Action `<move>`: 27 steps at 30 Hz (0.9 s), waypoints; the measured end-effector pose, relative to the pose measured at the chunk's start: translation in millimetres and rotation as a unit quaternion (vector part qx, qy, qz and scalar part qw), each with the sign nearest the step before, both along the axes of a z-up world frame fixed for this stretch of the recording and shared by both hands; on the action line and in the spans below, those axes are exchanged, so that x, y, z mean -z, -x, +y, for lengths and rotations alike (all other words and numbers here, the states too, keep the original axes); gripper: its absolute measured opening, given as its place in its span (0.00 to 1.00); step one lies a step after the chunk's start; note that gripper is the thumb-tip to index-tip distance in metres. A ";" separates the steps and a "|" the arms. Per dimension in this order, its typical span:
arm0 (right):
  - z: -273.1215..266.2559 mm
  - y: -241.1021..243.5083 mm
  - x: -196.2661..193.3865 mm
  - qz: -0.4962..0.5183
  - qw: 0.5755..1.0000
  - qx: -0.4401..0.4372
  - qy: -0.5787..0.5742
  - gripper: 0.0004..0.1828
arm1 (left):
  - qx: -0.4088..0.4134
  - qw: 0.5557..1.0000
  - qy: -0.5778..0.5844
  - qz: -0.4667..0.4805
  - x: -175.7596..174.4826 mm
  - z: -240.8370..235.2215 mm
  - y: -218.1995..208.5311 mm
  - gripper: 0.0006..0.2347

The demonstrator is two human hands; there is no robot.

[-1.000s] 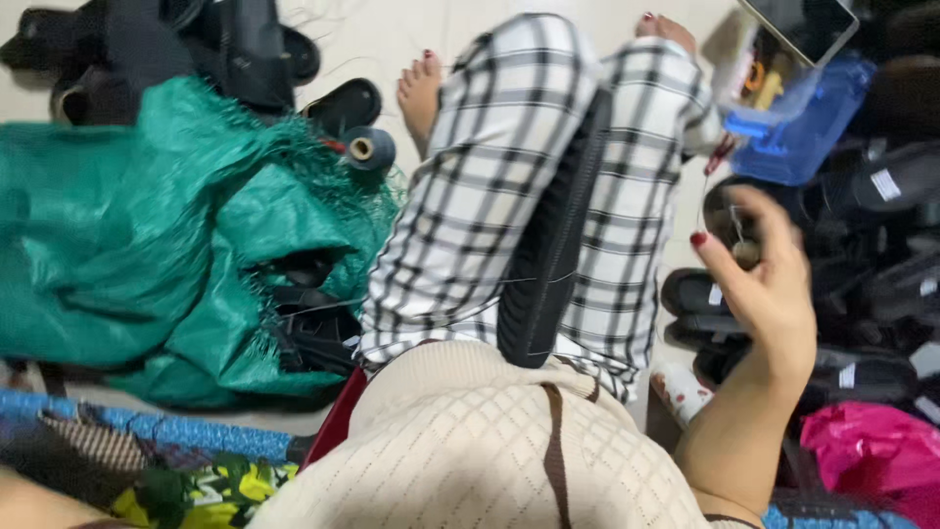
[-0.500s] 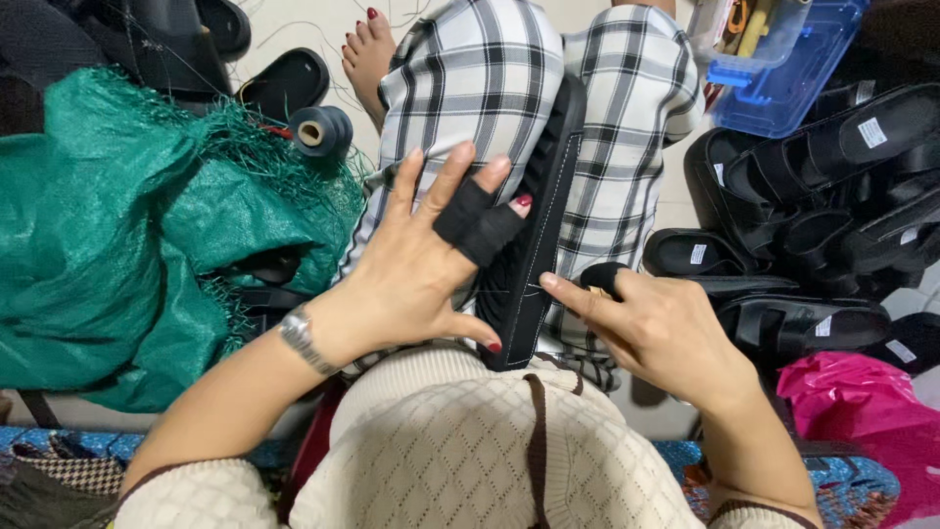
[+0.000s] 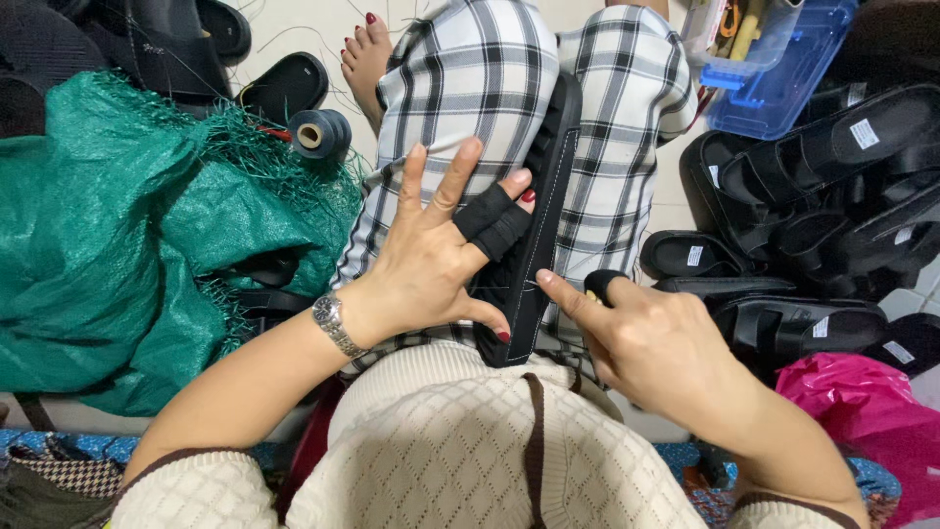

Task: The person sits on the floor and sews a black shoe using a needle and thread. They hold the shoe on their lap and repeatedly push the needle through the sole while pulling the thread to stitch the material.

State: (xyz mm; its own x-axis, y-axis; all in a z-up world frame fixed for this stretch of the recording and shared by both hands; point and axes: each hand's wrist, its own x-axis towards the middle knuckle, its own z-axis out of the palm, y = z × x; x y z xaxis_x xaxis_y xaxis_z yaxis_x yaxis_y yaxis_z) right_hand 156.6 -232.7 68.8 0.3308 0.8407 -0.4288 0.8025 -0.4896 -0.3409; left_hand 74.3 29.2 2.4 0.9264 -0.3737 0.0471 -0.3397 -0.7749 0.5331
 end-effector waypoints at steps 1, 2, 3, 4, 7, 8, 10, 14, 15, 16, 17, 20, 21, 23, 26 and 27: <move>0.7 0.0 2.5 0.019 1.000 -0.003 0.012 0.38 | 0.000 1.000 0.004 -0.017 1.3 0.1 -0.7 0.57; 0.5 0.5 4.4 0.038 0.999 -0.007 0.026 0.40 | 0.000 0.999 0.010 -0.033 3.1 -1.1 -0.6 0.57; 3.0 0.1 4.7 0.039 0.999 -0.008 0.028 0.40 | -0.002 0.999 0.011 -0.032 4.5 -1.1 -0.9 0.57; 5.5 -0.3 4.9 0.045 0.999 -0.004 0.028 0.42 | -0.003 0.999 0.013 -0.046 6.1 -1.1 -1.3 0.55; 17.7 2.6 2.9 0.021 0.999 -0.008 0.027 0.38 | -0.003 0.998 0.013 -0.057 8.8 -0.2 -1.0 0.56; 22.4 3.5 1.5 -0.012 1.000 -0.017 0.023 0.32 | -0.003 0.998 0.008 -0.056 9.0 0.2 -1.9 0.57; 24.5 6.6 4.4 -0.022 1.000 -0.009 0.004 0.29 | -0.007 0.997 0.010 -0.076 13.4 -0.5 -0.6 0.56; 21.4 5.2 3.0 0.020 0.991 0.063 -0.113 0.19 | -0.013 0.997 -0.009 -0.082 13.9 -1.0 6.5 0.58; 17.3 11.4 2.4 0.017 0.992 0.063 -0.112 0.19 | -0.013 0.996 -0.008 -0.085 11.7 -2.6 18.7 0.58; 14.3 15.4 2.6 -0.026 0.994 0.059 -0.092 0.15 | -0.046 0.995 -0.002 -0.085 10.0 -3.3 29.0 0.44; 11.4 18.4 3.5 -0.069 0.994 0.056 -0.071 0.11 | -0.078 0.993 0.005 -0.085 9.2 -3.8 38.5 0.32; 5.8 27.9 17.5 -0.220 0.971 0.032 -0.092 0.07 | -0.194 0.965 0.162 -0.071 12.0 -9.9 63.1 0.11; 9.2 29.8 17.1 -0.216 0.972 0.031 -0.091 0.07 | -0.196 0.965 0.162 -0.066 1.4 -12.9 65.6 0.11; 16.5 26.3 16.4 -0.212 0.969 0.033 -0.121 0.06 | -0.177 0.624 0.707 0.282 -20.1 -19.1 64.3 0.06; 13.6 21.7 14.3 -0.160 0.976 0.025 -0.144 0.02 | -0.270 0.677 0.579 0.366 -26.1 -25.1 51.1 0.10; 14.1 17.4 15.7 -0.157 0.977 0.024 -0.141 0.02 | -0.271 0.674 0.581 0.367 -14.6 -29.0 50.3 0.10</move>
State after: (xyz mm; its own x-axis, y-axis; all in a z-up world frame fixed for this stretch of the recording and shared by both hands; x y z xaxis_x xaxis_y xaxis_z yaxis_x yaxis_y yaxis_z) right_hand 139.2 -218.6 53.1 0.4510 0.8910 -0.0524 0.8678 -0.4514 -0.2079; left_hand 24.0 0.2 17.0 0.8449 -0.0779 -0.5292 0.5117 0.4057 0.7573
